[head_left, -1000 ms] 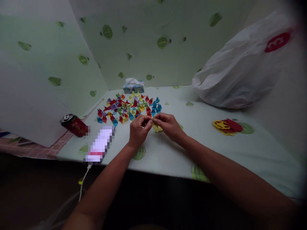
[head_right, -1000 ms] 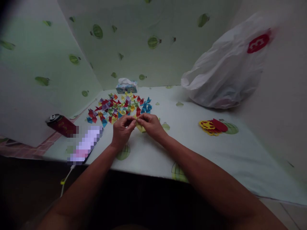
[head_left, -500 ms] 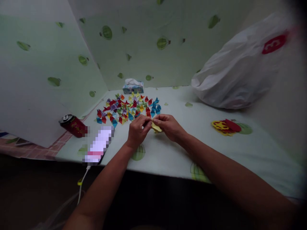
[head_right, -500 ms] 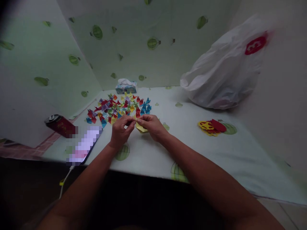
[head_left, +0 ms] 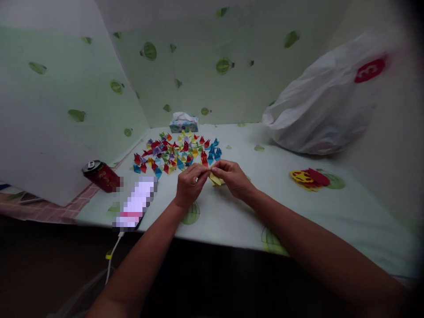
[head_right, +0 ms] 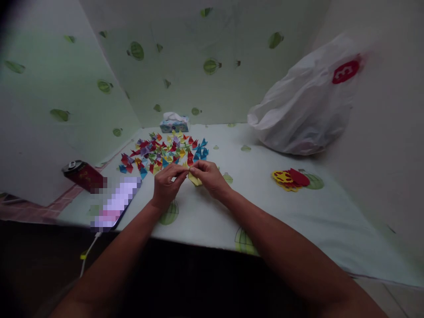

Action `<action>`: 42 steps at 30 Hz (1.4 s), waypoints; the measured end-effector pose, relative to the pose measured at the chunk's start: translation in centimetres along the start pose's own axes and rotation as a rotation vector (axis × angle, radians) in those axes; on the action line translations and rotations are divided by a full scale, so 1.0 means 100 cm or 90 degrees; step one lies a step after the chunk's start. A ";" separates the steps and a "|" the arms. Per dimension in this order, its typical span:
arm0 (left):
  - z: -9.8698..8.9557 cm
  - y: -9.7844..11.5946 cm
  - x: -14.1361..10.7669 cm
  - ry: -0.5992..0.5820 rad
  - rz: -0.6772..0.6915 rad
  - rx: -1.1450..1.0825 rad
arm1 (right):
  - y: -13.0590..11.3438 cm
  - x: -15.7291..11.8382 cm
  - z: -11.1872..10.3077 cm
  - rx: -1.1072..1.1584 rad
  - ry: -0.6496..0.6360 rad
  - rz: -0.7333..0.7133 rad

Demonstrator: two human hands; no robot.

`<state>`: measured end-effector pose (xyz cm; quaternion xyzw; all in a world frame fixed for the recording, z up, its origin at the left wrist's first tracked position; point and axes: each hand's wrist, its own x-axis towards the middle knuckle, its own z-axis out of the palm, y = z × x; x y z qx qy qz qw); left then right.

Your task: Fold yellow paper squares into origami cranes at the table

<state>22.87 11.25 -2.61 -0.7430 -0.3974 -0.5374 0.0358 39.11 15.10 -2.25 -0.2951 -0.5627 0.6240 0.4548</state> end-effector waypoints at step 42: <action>0.006 0.009 0.005 0.007 -0.472 -0.400 | 0.005 0.002 0.000 -0.003 0.058 -0.073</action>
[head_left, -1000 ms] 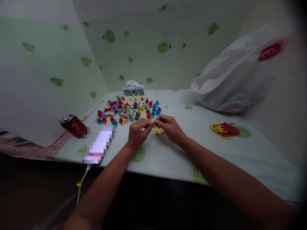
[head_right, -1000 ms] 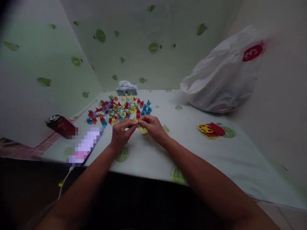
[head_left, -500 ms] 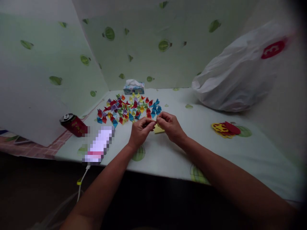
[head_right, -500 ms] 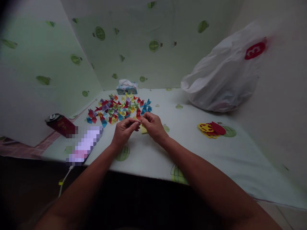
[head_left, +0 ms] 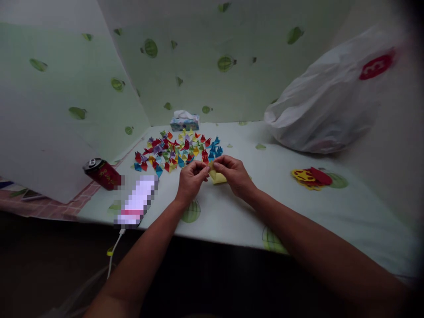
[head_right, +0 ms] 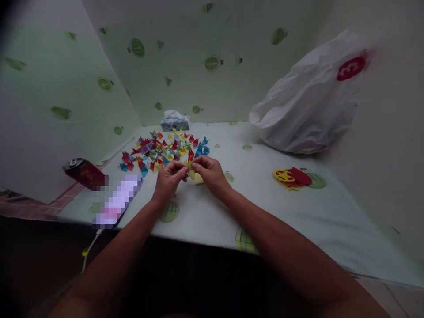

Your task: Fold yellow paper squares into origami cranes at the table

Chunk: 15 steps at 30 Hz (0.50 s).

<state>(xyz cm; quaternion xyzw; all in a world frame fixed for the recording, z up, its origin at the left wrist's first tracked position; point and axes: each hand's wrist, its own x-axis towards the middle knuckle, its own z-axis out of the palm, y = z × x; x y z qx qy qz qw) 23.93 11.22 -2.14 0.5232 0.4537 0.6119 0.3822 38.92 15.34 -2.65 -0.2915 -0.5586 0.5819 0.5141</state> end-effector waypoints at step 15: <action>0.000 -0.007 0.001 -0.006 0.046 -0.004 | -0.001 0.000 0.001 -0.034 0.001 -0.013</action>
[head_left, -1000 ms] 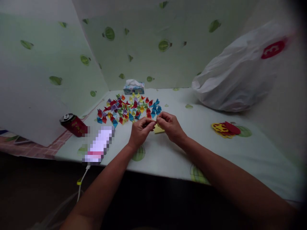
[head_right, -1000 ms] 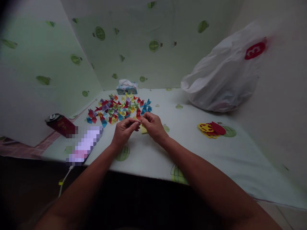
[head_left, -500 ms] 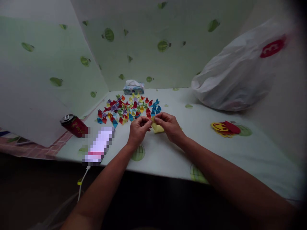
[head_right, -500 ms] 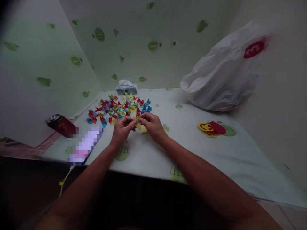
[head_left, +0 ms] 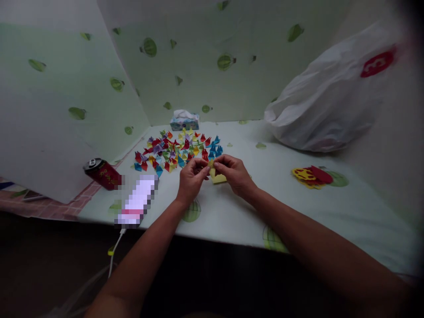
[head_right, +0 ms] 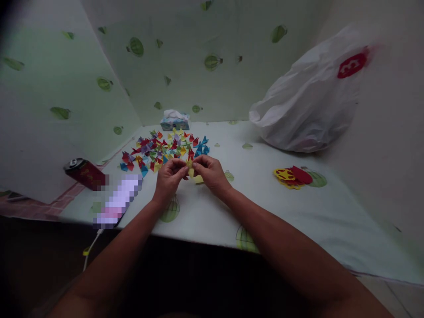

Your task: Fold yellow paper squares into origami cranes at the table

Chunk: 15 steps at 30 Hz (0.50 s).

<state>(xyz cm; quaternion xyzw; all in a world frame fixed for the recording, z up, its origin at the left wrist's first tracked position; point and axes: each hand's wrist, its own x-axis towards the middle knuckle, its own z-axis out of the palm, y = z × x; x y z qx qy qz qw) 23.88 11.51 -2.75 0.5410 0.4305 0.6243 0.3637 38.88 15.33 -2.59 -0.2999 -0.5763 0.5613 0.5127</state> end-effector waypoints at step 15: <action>0.000 0.005 -0.001 0.000 -0.023 -0.014 | -0.004 -0.001 -0.001 -0.103 -0.036 -0.062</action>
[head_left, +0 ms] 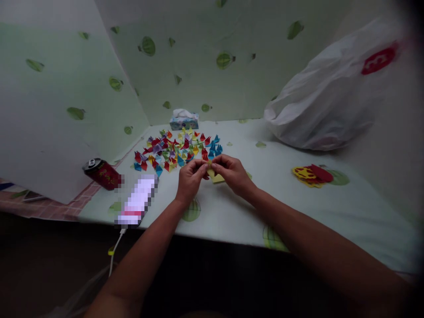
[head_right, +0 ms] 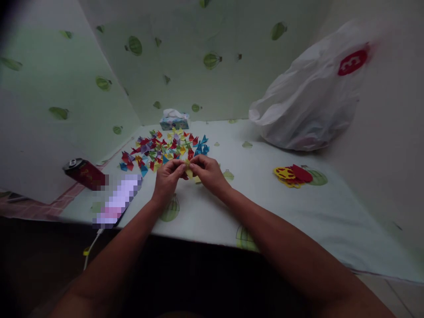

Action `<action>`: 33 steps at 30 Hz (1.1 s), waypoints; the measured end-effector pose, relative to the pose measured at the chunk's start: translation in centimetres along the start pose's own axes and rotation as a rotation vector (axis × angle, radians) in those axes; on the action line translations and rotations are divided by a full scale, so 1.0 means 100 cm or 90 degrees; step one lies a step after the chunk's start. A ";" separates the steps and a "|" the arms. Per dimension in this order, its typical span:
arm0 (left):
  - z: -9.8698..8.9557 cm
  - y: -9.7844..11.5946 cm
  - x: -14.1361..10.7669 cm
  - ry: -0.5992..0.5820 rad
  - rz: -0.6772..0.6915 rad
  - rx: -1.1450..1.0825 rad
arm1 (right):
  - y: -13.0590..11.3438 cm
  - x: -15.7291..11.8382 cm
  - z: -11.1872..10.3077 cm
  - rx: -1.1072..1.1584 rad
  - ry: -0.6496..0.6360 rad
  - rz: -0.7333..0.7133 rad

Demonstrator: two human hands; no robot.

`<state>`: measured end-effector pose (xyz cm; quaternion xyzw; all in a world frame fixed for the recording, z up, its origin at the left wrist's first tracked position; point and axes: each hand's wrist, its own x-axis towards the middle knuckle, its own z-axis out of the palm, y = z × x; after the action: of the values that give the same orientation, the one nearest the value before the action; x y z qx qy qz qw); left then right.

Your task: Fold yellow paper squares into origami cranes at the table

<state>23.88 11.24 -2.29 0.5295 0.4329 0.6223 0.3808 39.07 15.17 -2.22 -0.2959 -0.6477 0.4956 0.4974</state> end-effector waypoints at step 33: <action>0.001 -0.001 -0.001 -0.041 0.016 -0.059 | -0.006 -0.004 0.001 0.234 -0.082 0.174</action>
<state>24.04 11.20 -2.40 0.5363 0.3848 0.6290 0.4107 39.16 14.61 -1.74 -0.2534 -0.5309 0.6855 0.4289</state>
